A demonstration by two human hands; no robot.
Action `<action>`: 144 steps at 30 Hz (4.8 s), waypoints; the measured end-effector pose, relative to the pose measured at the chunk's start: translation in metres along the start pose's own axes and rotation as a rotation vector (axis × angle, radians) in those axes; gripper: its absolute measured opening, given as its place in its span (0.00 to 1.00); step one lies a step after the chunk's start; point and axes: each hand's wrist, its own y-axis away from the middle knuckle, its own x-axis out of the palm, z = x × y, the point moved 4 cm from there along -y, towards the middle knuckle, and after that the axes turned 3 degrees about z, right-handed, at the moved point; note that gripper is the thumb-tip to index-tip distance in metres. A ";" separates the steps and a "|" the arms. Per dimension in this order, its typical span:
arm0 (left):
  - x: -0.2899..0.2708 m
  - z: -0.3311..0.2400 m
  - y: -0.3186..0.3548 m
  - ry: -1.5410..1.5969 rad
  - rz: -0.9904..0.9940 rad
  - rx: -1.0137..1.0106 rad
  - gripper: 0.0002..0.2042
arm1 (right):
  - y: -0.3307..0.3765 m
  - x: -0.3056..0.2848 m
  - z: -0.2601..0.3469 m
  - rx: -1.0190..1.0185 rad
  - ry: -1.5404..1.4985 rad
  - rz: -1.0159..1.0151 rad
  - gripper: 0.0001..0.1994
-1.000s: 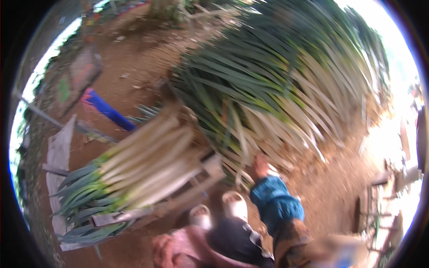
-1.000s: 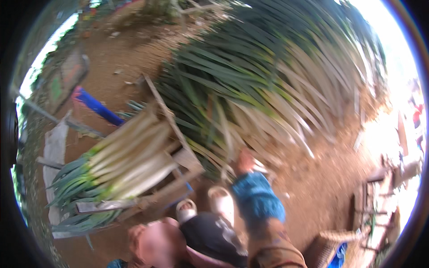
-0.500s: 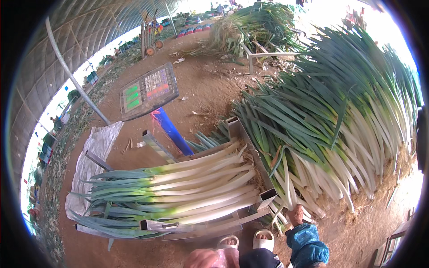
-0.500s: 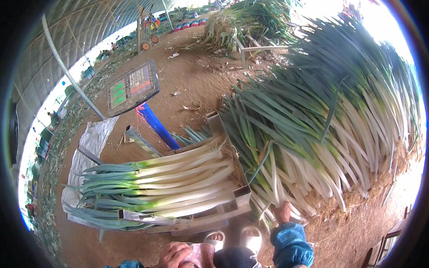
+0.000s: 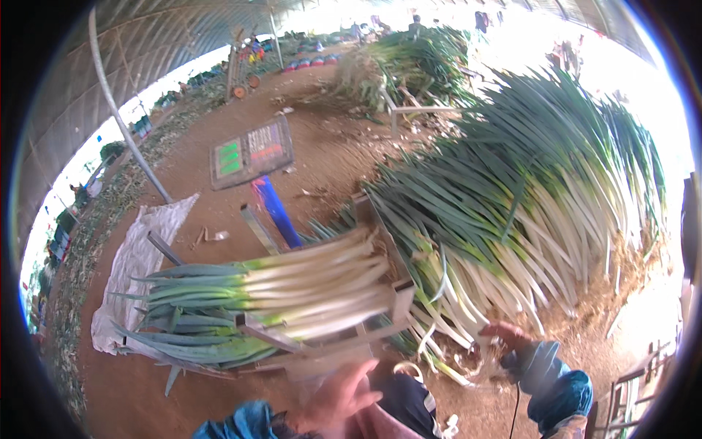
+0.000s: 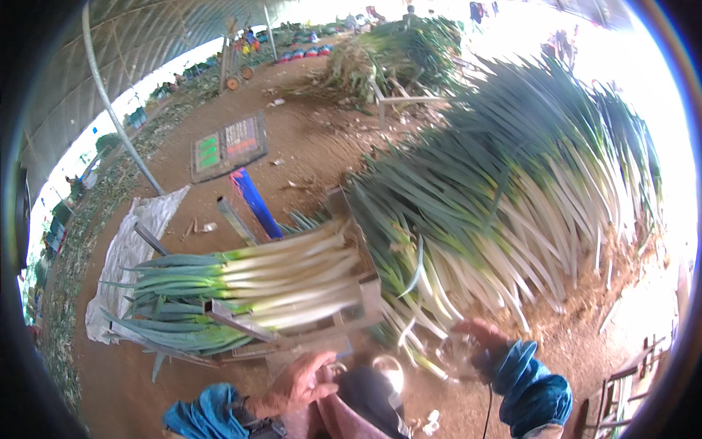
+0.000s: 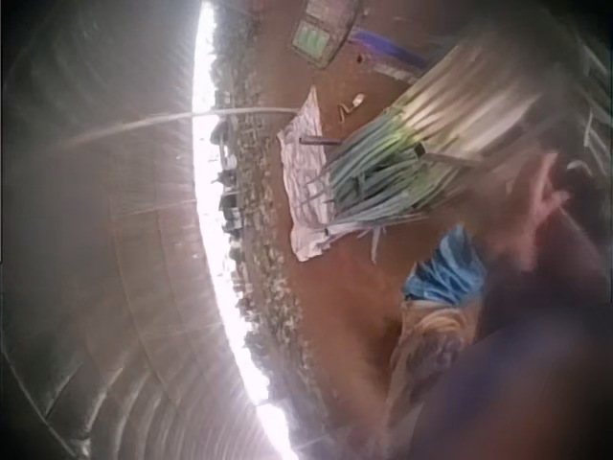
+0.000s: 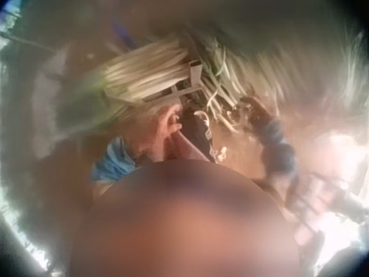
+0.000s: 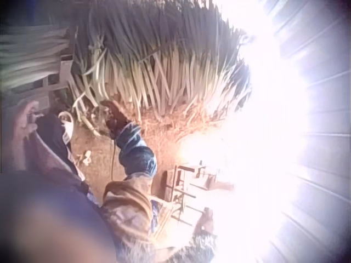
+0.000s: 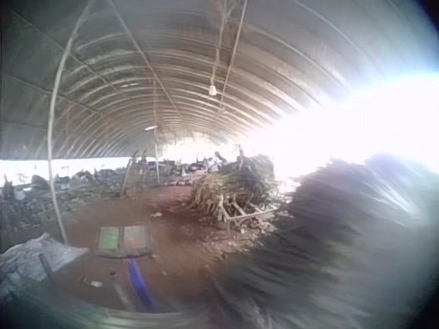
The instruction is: The person repeatedly picks up bunches of green onions from a large pile and places them onto a metal weighing scale. They adjust the onions on the scale and continue handling more bunches throughout the clip.
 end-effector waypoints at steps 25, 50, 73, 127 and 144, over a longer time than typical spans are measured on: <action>0.188 -0.028 -0.136 1.351 -0.022 -0.471 0.17 | 0.183 0.064 0.144 0.737 -0.547 -0.174 0.42; 0.120 0.051 -0.273 0.071 -0.088 -0.082 0.05 | 0.187 0.083 0.129 0.795 -0.397 -0.181 0.43; 0.263 -0.046 -0.139 2.012 0.143 -0.386 0.31 | 0.204 0.075 0.194 0.733 -0.376 -0.224 0.40; -0.232 0.217 0.052 -1.174 -0.572 -0.293 0.16 | -0.366 0.240 0.058 -0.507 1.239 -0.065 0.31; -0.206 0.127 0.063 -1.260 -0.686 0.008 0.16 | -0.324 0.205 0.076 -0.529 1.176 -0.105 0.11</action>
